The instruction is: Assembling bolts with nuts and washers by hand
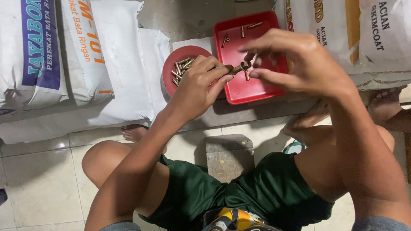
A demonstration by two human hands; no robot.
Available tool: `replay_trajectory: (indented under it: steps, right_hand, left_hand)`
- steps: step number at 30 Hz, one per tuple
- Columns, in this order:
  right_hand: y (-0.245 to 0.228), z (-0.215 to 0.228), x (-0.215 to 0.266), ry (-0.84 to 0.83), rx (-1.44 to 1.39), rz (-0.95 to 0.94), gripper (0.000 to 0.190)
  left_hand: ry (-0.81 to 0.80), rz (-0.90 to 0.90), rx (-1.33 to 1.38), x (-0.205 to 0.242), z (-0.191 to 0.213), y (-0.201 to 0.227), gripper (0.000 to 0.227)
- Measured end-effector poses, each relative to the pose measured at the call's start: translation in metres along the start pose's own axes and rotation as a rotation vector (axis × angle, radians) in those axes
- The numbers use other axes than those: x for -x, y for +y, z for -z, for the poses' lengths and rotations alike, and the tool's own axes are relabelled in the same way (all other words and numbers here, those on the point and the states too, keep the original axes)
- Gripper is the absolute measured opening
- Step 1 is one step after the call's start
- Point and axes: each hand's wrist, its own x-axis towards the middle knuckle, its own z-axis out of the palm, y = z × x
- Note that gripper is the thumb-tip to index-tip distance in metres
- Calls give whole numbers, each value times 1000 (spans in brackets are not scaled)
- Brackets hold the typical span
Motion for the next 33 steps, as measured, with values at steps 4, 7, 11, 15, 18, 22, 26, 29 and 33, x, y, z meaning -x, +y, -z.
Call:
replay_trajectory:
  steps: [4, 7, 11, 15, 18, 22, 26, 29, 33]
  right_hand:
    - [15, -12, 4, 97, 170, 62, 4]
    - [17, -13, 7, 172, 210, -34, 19]
    - [3, -5, 0, -31, 10, -5, 39]
    - [10, -24, -2, 59, 31, 4, 21]
    - [12, -33, -7, 163, 120, -40, 29]
    - [7, -34, -16, 43, -222, -113, 13]
    - [15, -53, -19, 73, -405, -152, 13]
    - [9, -63, -27, 104, -372, -155, 13]
    - [13, -69, -30, 115, -512, -173, 32]
  left_hand:
    - [8, -15, 5, 1, 2, 0, 17]
    - [8, -18, -5, 2, 3, 0, 16]
    - [6, 20, -7, 6, 8, 0, 16]
    - [18, 7, -9, 10, 12, 2, 16]
    - [24, 3, -23, 12, 16, -1, 17]
    - [81, -20, -164, 16, 31, -3, 15]
    - [145, -65, -253, 18, 50, 5, 13]
    - [171, -118, -338, 17, 64, 15, 21]
    - [192, -187, -410, 20, 70, 14, 20]
